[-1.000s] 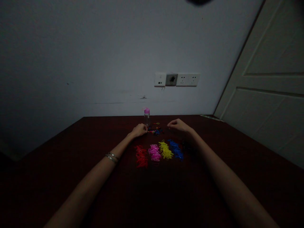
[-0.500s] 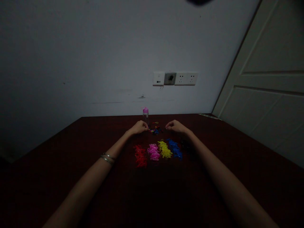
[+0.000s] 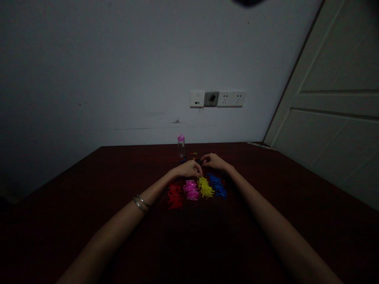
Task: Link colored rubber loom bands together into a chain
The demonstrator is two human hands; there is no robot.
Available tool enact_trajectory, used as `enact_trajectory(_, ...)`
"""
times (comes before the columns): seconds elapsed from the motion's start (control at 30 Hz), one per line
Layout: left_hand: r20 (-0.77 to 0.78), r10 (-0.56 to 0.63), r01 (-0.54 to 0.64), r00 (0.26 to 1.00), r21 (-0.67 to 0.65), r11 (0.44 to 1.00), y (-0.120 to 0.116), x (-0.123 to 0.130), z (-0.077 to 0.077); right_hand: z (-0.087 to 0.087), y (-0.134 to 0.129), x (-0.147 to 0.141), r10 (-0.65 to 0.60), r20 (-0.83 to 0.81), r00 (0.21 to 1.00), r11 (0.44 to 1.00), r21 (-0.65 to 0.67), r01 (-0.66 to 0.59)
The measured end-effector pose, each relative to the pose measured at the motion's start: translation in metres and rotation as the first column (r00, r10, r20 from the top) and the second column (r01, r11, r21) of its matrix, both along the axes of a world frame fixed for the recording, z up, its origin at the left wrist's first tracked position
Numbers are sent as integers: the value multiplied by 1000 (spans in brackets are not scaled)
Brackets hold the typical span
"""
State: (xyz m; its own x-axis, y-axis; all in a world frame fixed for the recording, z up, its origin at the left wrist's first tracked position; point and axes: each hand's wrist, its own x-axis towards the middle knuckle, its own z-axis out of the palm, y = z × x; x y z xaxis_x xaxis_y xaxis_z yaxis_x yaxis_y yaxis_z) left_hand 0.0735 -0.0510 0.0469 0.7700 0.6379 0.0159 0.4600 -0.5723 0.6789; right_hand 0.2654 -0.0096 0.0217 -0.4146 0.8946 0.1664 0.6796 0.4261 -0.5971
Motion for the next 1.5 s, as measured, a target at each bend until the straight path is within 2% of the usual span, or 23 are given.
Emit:
enact_trajectory(0.1, 37, -13, 13, 999, -23, 1000, 3, -2, -1, -1, -2, -3, -21, 23, 1000, 1000, 16, 21)
enact_trajectory(0.2, 98, 45, -40, 994, -57, 998, 11, -9, 0, -1, -3, -4, -15, 45, 999, 999, 31, 13)
enact_trajectory(0.33, 165, 244, -228, 956, -112, 967, 25, -24, -3, -1, -3, -2, -7, 58, 998, 999, 46, 4)
enact_trajectory(0.47, 221, 451, -419, 865, -179, 890, 35, -41, -7, -5, 1, -1, 4, 48, 999, 999, 40, -6)
enact_trajectory(0.6, 266, 556, -514, 788, -214, 831, 40, -49, -12, -8, 5, 0, 4, 46, 999, 999, 40, -6)
enact_trajectory(0.83, 269, 589, -526, 762, -273, 805, 41, -55, -20, 7, -1, 17, -39, -48, 998, 999, -31, 38)
enact_trajectory(0.97, 269, 584, -518, 766, -281, 808, 43, -57, -24, 20, -5, 30, -88, -71, 994, 995, -61, 84)
enact_trajectory(1.07, 267, 580, -510, 770, -289, 810, 44, -58, -25, 33, -9, 42, -78, -86, 993, 994, -87, 71)
enact_trajectory(1.27, 269, 577, -502, 771, -300, 811, 43, -56, -24, 55, -42, 70, -10, -14, 1000, 990, -142, 7)
enact_trajectory(1.37, 265, 577, -501, 773, -303, 811, 44, -56, -24, 55, -65, 77, -1, 45, 999, 975, -224, 11)
enact_trajectory(1.5, 253, 573, -504, 779, -291, 813, 43, -56, -23, 45, -83, 79, 65, 110, 992, 954, -298, -30)
